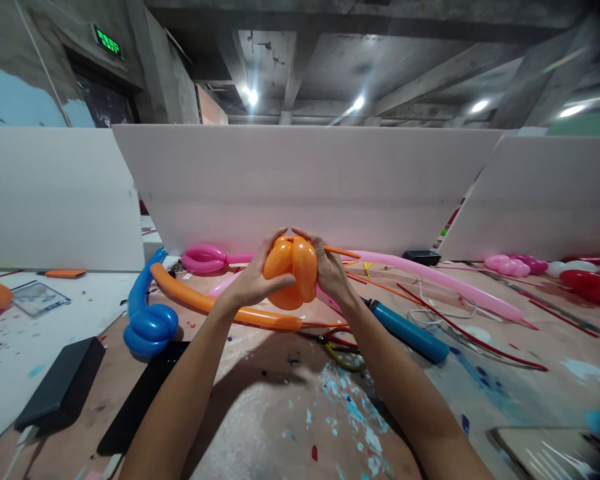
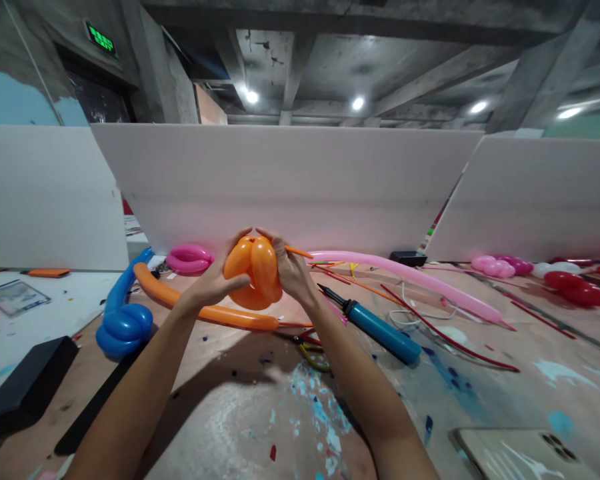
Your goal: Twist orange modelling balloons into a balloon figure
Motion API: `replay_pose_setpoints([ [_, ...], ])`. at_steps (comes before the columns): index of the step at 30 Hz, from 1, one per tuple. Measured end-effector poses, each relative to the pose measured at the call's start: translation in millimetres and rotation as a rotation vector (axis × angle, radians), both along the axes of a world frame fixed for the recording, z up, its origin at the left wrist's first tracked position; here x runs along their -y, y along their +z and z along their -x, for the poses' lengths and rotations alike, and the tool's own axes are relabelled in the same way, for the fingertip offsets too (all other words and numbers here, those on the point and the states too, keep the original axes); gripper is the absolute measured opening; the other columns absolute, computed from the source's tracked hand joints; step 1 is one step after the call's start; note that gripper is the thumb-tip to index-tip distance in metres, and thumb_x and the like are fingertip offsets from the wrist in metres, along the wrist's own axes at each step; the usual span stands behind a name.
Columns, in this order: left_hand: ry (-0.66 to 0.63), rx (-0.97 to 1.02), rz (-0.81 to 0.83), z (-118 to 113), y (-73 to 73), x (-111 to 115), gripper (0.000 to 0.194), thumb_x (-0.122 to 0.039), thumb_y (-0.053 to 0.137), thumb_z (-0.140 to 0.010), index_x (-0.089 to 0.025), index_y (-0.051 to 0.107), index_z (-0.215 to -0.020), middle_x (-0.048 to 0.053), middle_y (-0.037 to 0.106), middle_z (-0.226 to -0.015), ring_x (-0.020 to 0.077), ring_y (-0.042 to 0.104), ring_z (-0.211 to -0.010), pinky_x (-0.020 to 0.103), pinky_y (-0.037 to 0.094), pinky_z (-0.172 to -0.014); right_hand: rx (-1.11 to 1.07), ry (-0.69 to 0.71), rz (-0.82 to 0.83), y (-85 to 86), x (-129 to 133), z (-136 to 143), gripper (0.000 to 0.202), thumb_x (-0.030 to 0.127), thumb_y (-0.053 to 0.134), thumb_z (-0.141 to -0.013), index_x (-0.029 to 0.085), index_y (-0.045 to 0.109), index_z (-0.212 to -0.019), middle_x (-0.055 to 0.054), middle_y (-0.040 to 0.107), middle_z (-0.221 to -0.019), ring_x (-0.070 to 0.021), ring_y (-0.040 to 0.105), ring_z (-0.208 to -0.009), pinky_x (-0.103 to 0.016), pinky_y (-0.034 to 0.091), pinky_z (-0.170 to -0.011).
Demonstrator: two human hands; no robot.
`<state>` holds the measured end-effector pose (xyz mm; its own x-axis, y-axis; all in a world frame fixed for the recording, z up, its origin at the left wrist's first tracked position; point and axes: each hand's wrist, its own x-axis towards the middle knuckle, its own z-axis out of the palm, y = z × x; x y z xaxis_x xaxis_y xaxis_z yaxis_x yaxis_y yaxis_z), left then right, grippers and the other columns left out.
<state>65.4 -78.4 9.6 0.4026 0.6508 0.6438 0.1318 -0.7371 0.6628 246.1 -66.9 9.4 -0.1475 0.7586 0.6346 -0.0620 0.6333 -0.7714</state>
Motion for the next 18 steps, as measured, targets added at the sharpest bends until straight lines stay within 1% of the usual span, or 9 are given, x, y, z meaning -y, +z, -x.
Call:
replay_pose_setpoints([
  [2, 0.081, 0.075, -0.030, -7, -1.2, 0, 0.061, -0.042, 0.060, -0.085, -0.027, 0.034, -0.138, 0.012, 0.055, -0.124, 0.0242, 0.059, -0.111, 0.039, 0.052, -0.091, -0.089, -0.096, -0.085, -0.8, -2, 1, 0.044, 0.057, 0.042, -0.092, 0.029, 0.067, -0.115, -0.002, 0.066, -0.115, -0.0178, 0.062, -0.098, -0.027, 0.051, -0.080],
  [3, 0.143, 0.120, -0.052, -10, -1.9, -1, 0.056, -0.041, 0.059, -0.087, -0.025, 0.035, -0.135, 0.012, 0.056, -0.121, 0.0232, 0.059, -0.111, 0.037, 0.053, -0.089, -0.150, -0.145, -0.116, -1.4, -3, 2, 0.042, 0.057, 0.042, -0.092, 0.029, 0.068, -0.111, -0.002, 0.066, -0.115, -0.0179, 0.061, -0.100, -0.027, 0.050, -0.083],
  [6, 0.376, 0.165, -0.185, -16, -3.5, -3, 0.045, -0.037, 0.065, -0.082, -0.021, 0.045, -0.119, 0.010, 0.059, -0.109, 0.0208, 0.063, -0.098, 0.035, 0.054, -0.081, -0.295, -0.237, -0.112, -3.1, -11, 5, 0.042, 0.058, 0.039, -0.092, 0.030, 0.069, -0.102, -0.002, 0.067, -0.106, -0.0169, 0.062, -0.094, -0.027, 0.050, -0.080],
  [8, 0.509, 0.104, -0.316, -14, -3.3, -5, 0.037, -0.032, 0.066, -0.081, -0.020, 0.050, -0.111, 0.008, 0.061, -0.103, 0.0200, 0.063, -0.091, 0.034, 0.053, -0.079, -0.311, -0.204, -0.058, -2.0, -16, 4, 0.040, 0.058, 0.040, -0.092, 0.030, 0.066, -0.105, -0.001, 0.068, -0.100, -0.0158, 0.063, -0.085, -0.027, 0.051, -0.075],
  [10, 0.593, 0.028, -0.435, -9, -2.2, -6, 0.032, -0.026, 0.063, -0.083, -0.020, 0.052, -0.112, 0.007, 0.064, -0.101, 0.0202, 0.063, -0.089, 0.035, 0.051, -0.080, -0.298, -0.138, -0.036, 1.9, -17, -2, 0.034, 0.053, 0.050, -0.089, 0.031, 0.063, -0.111, -0.001, 0.066, -0.102, -0.0155, 0.062, -0.087, -0.028, 0.051, -0.079],
  [13, 0.628, -0.060, -0.530, 0, 0.4, -6, 0.033, -0.022, 0.059, -0.084, -0.021, 0.053, -0.117, 0.007, 0.064, -0.105, 0.0208, 0.063, -0.091, 0.034, 0.050, -0.080, -0.215, -0.106, -0.119, 11.5, -9, -17, 0.035, 0.044, 0.062, -0.084, 0.032, 0.060, -0.117, -0.002, 0.062, -0.117, -0.0186, 0.058, -0.109, -0.034, 0.046, -0.096],
  [14, 0.612, -0.091, -0.541, 2, 1.2, -6, 0.034, -0.022, 0.058, -0.085, -0.021, 0.053, -0.118, 0.007, 0.064, -0.106, 0.0209, 0.063, -0.092, 0.033, 0.050, -0.080, -0.125, -0.110, -0.161, 14.8, -4, -22, 0.035, 0.042, 0.063, -0.083, 0.032, 0.061, -0.116, -0.003, 0.061, -0.121, -0.0205, 0.055, -0.115, -0.038, 0.042, -0.102],
  [16, 0.554, -0.155, -0.561, 5, 2.4, -5, 0.037, -0.022, 0.057, -0.086, -0.022, 0.051, -0.122, 0.007, 0.064, -0.109, 0.0211, 0.063, -0.095, 0.033, 0.050, -0.081, 0.140, -0.114, -0.239, 19.9, 7, -28, 0.036, 0.038, 0.067, -0.080, 0.030, 0.064, -0.115, -0.004, 0.060, -0.126, -0.0244, 0.049, -0.124, -0.043, 0.033, -0.110],
  [18, 0.485, -0.211, -0.583, 5, 2.5, -5, 0.038, -0.022, 0.055, -0.088, -0.023, 0.050, -0.125, 0.008, 0.063, -0.112, 0.0211, 0.063, -0.099, 0.033, 0.051, -0.084, 0.318, -0.118, -0.282, 22.5, 14, -29, 0.040, 0.034, 0.070, -0.078, 0.029, 0.064, -0.117, -0.005, 0.060, -0.127, -0.0267, 0.049, -0.123, -0.045, 0.032, -0.110],
])
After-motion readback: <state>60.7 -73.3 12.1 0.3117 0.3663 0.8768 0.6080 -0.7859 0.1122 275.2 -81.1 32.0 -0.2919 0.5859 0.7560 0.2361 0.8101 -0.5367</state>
